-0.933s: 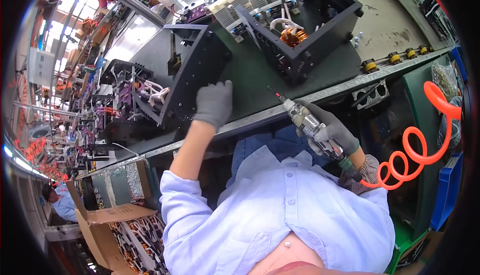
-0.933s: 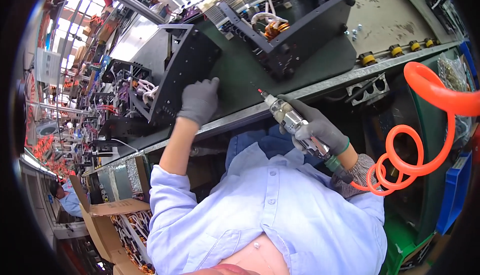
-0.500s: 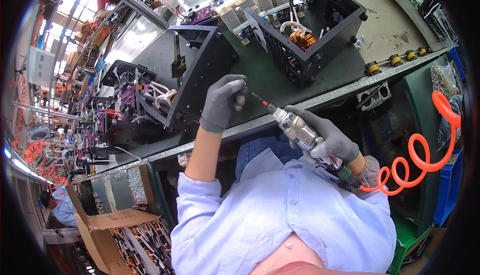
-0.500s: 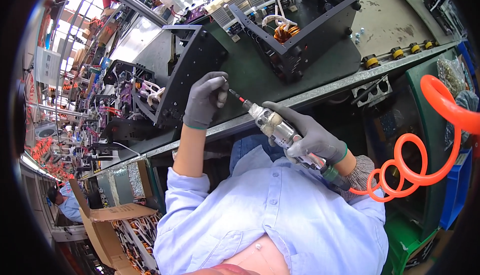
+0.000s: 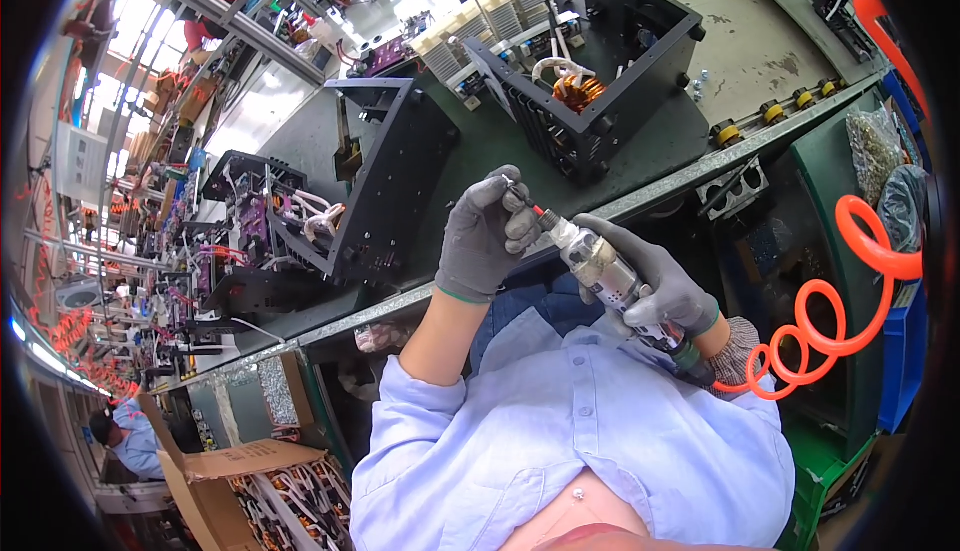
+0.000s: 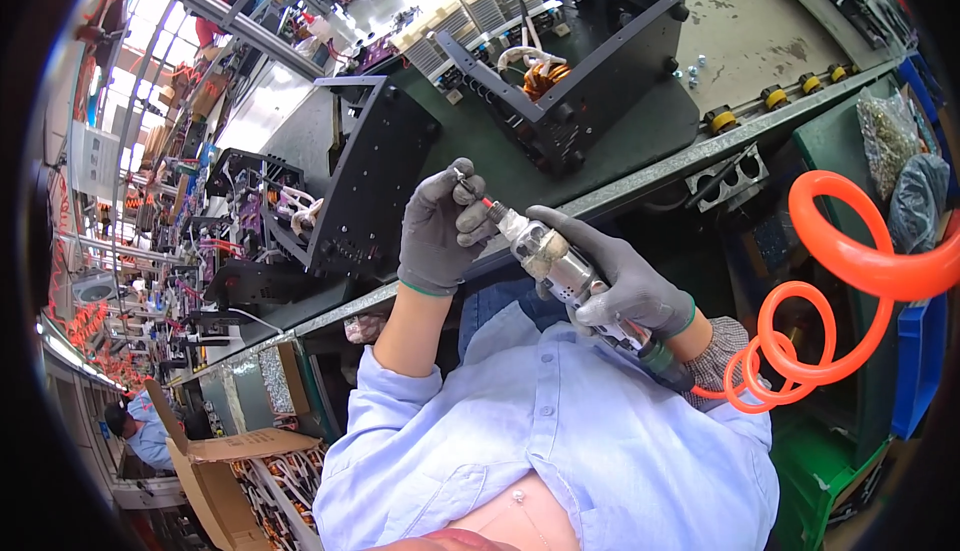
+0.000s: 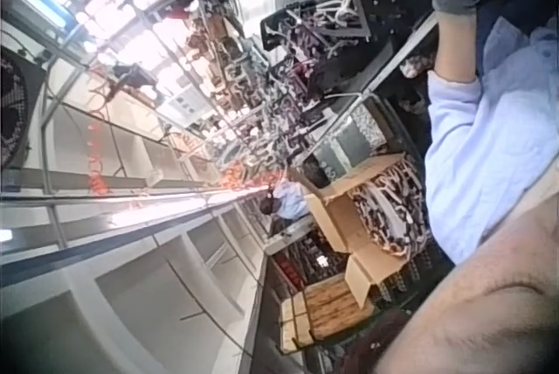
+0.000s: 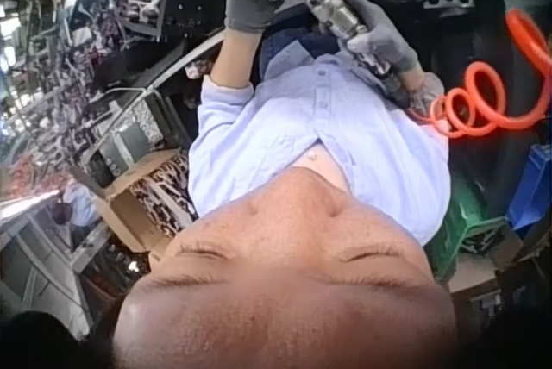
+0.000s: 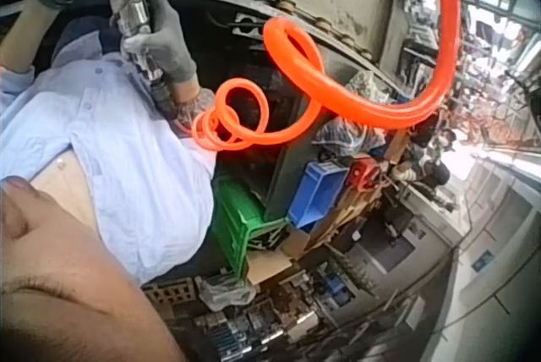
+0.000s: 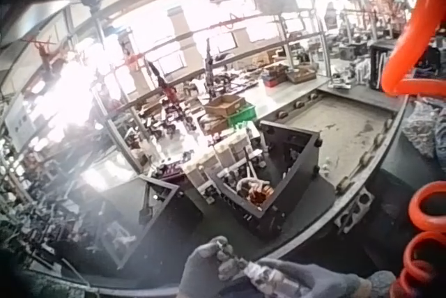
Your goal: Assembling internal components and screwing together a black electronic enclosure using an air screwdriver at an industrial workbench.
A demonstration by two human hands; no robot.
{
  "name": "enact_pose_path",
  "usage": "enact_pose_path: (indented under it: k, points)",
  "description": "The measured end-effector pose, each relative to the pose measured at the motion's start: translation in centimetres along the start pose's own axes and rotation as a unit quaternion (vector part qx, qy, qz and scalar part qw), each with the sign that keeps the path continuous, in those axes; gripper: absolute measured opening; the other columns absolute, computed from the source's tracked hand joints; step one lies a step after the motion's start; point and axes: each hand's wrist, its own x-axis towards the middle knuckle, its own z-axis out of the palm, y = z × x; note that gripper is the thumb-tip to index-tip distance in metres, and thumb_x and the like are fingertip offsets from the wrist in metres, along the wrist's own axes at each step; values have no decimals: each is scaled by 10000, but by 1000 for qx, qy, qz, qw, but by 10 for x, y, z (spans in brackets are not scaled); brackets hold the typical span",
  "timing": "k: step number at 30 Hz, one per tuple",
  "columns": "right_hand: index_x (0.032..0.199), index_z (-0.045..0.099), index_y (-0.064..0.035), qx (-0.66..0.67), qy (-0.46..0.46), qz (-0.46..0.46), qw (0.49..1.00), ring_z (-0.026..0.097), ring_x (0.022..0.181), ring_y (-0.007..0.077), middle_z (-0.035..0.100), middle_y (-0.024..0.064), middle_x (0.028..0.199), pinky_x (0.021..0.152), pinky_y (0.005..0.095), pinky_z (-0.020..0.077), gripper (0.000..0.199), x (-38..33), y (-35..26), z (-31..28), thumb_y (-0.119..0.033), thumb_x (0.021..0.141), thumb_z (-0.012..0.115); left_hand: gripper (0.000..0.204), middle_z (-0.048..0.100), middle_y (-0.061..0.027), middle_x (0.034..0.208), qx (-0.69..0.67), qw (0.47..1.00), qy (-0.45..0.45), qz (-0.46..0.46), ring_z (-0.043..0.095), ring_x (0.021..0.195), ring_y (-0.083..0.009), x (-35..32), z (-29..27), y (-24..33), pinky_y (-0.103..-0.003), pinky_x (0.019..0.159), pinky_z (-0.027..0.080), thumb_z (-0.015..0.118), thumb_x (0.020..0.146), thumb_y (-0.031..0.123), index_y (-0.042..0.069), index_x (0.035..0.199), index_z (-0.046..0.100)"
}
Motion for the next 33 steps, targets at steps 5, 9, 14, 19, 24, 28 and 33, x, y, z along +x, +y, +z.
enact_pose_path:
  k: [5, 9, 14, 19, 24, 28, 33]
  points:
    - [1534, 274, -48, 20, 14, -56, 998, 606, 940, 151, 585, 124, 1174, 758, 261, 525, 1077, -10, -1, -2, -76, 543, 694, 221, 571, -32, 802, 75, 993, 52, 72, 486, 605, -126, 13, 22, -20, -264, 506, 390, 536, 967, 201, 37, 1102, 596]
    - [1541, 248, -57, 55, 45, -55, 996, 630, 851, 163, 595, 148, 1117, 647, 274, 545, 1102, -23, -4, -13, -29, 528, 680, 245, 590, -36, 832, 227, 960, 117, 117, 497, 619, -128, 20, 36, -36, -258, 521, 385, 573, 952, 201, 39, 1134, 595]
    - [1545, 210, -86, 125, 75, -122, 982, 643, 574, 219, 599, 198, 982, 464, 299, 543, 1116, -46, -9, -38, -23, 536, 683, 237, 637, -75, 829, 738, 546, 26, 397, 613, 679, -150, 55, 51, -23, -294, 631, 494, 688, 879, 148, 54, 1095, 664]
    - [1539, 215, -60, 110, 112, -141, 978, 637, 619, 188, 592, 201, 991, 453, 285, 543, 1092, -55, -8, -54, -66, 557, 693, 344, 678, -116, 1034, 890, 218, 0, 399, 641, 965, -295, 134, 64, 28, -415, 852, 492, 626, 912, 426, 136, 1078, 712]
    - [1519, 238, -16, 107, 130, -138, 976, 658, 570, 214, 613, 206, 992, 440, 283, 557, 1122, -50, -1, -62, -89, 508, 718, 494, 676, -137, 1026, 925, 349, -55, 139, 631, 995, -331, 156, 66, 39, -446, 856, 482, 463, 956, 560, 146, 1052, 715]
    - [1520, 244, -22, 89, 133, -103, 982, 652, 601, 197, 603, 199, 994, 435, 280, 546, 1123, -45, -6, -71, -98, 499, 706, 546, 664, -147, 770, 920, 370, 14, 129, 657, 810, -343, 155, 63, 35, -443, 747, 487, 449, 966, 552, 95, 849, 723]
    - [1528, 238, -38, 50, 119, -75, 989, 635, 535, 186, 603, 178, 966, 462, 263, 543, 1103, -43, -14, -73, -106, 518, 677, 510, 674, -111, 696, 873, 441, 64, 200, 662, 711, -282, 155, 55, 34, -371, 715, 493, 497, 942, 519, 104, 809, 762]
